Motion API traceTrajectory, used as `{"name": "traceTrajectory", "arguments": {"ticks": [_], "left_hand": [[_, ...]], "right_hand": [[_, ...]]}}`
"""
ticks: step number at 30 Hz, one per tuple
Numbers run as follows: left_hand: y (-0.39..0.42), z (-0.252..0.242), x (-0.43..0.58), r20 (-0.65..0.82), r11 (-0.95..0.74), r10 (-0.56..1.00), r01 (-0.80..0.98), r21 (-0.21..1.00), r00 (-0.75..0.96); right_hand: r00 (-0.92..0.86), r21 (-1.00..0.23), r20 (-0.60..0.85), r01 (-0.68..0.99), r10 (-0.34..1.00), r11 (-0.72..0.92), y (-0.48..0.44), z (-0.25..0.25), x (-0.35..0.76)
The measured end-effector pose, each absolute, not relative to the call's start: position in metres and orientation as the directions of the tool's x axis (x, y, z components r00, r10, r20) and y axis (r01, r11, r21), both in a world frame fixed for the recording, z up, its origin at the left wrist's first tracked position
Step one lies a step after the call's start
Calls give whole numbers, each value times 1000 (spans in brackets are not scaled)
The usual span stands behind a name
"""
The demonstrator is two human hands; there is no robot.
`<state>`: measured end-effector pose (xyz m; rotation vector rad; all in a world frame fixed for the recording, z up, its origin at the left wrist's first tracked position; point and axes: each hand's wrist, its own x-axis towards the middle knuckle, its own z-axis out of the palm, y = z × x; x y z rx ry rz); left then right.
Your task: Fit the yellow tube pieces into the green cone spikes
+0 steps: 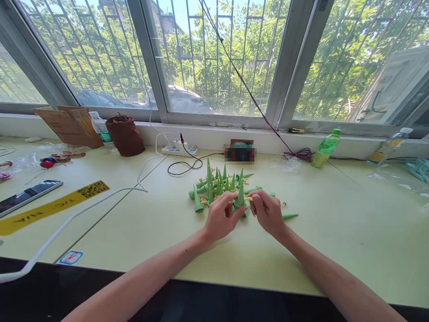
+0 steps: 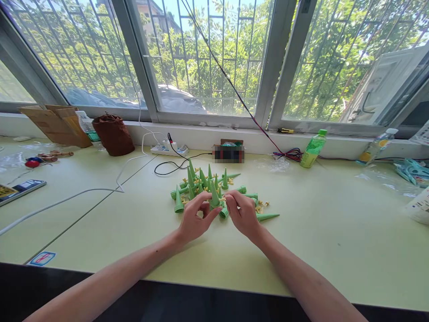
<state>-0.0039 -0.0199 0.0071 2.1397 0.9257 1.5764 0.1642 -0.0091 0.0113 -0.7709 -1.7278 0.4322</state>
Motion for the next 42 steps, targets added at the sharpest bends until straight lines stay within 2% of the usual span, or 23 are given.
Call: {"name": "traceTrajectory", "arguments": {"ticks": [9,22,27,37,42], "left_hand": [[-18,4,-3,749,-751,645,299,588,148],[-18,4,-6,785,-816,563,325,478,260],[-18,4,-5,758,-783,607,344,519,238],[-22,9,-2,691,-695,708,320,644,147],[-22,12,-2,659,-660,743,298,690,117]], "right_hand": [[-173,-592,723,343,668,730,-9,16,165],[-102,-649,672,396,733,650,-8,14,161],[-92,-667,668,365,738,649,-7,13,160],[-201,-592,707,356,678,723,-7,14,165],[-131,-629,700,352,702,693,-8,16,165]]}}
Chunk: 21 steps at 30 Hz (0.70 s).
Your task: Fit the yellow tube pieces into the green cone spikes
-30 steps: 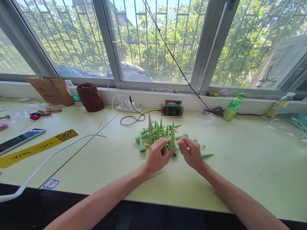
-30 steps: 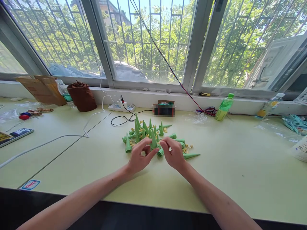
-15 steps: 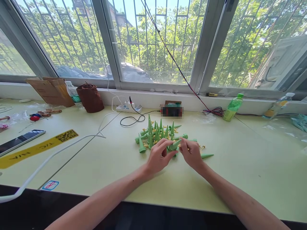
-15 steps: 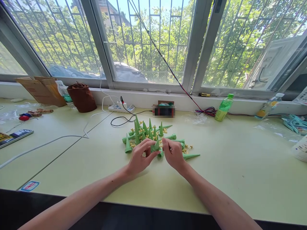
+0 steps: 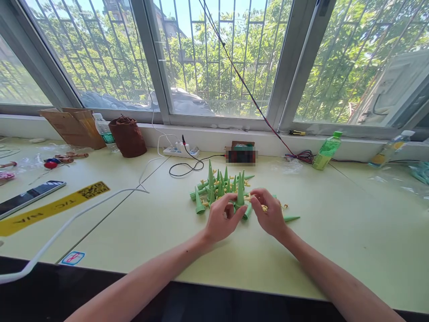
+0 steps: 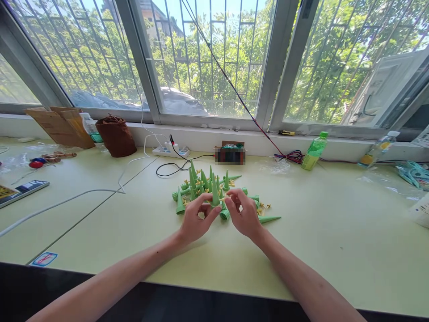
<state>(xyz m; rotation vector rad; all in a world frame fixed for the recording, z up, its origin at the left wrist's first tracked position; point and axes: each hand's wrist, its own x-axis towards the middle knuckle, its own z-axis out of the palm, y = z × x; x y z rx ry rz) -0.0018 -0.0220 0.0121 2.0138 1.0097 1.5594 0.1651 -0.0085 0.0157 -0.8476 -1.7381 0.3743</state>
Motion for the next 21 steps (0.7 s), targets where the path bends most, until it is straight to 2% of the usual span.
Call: {"name": "traceTrajectory", "arguments": {"ticks": [8,12,21], "left_hand": [[-24,14,-1,607,-614,785,286,736,123],[-25,15,-1,606,-615,786,274,740,126],[-20,8,-2,670,-686,725,249,684,159]], "right_hand": [[-200,-561,734,359,649,746,-7,14,165],[-197,-586,704,381,682,715,-7,13,163],[-224,-574,684,421,694,702,-6,11,163]]}}
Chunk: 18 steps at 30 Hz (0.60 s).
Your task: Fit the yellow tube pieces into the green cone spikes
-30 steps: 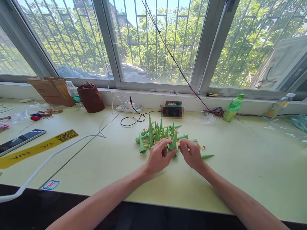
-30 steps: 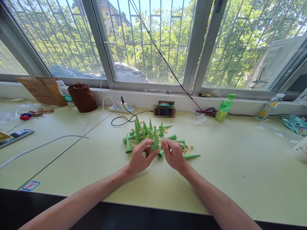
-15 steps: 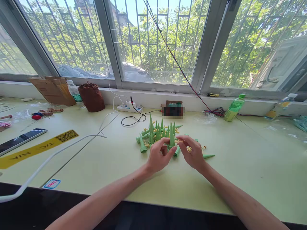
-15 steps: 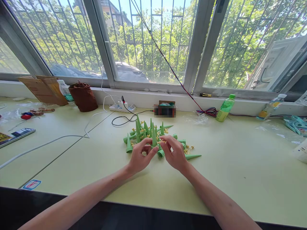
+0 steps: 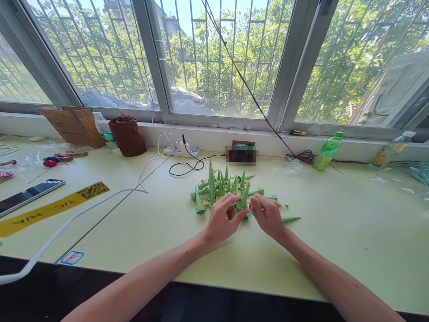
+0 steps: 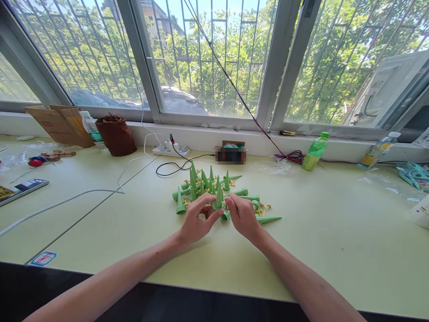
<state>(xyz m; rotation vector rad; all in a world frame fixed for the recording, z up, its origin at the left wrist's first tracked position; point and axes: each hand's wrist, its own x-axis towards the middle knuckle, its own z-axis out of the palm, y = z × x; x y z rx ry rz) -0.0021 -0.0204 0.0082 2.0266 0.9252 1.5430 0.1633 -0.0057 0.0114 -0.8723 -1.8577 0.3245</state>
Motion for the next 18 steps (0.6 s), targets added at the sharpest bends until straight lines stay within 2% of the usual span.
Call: {"name": "traceTrajectory", "arguments": {"ticks": [4,13,18], "left_hand": [[-20,9,-2,684,-703,708,269,658,178],[-22,11,-1,610,-624,780,247,741,142],[-22,12,-2,535,-550,834,121,826,135]], "right_hand": [[-218,-613,664,388,715,688,-5,9,164],[-120,-664,677,328,727,672,-4,6,168],[-113,-596,730,378,674,708,-5,13,169]]}}
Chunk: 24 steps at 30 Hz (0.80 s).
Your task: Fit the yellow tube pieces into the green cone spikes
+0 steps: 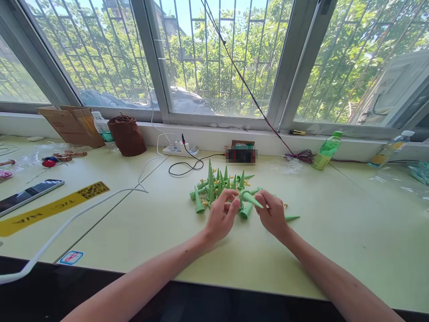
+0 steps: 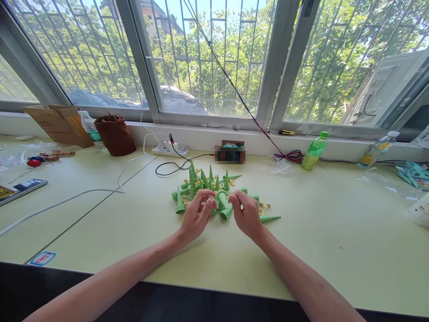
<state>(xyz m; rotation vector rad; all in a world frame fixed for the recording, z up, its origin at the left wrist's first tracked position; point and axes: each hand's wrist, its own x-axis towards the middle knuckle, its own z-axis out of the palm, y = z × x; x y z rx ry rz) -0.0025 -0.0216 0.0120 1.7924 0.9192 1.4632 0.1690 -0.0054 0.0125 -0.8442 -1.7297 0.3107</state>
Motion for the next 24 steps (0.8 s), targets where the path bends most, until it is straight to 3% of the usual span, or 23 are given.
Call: {"name": "traceTrajectory", "arguments": {"ticks": [12,24], "left_hand": [[-25,21,0,356,-365,912,6,931,202],[-23,15,-3,350,-382,886,52,923,303]], "right_hand": [[-216,-419,812,430,542,800,-5,15,168],[-202,-546,727,410,657,730,-5,10,167]]}}
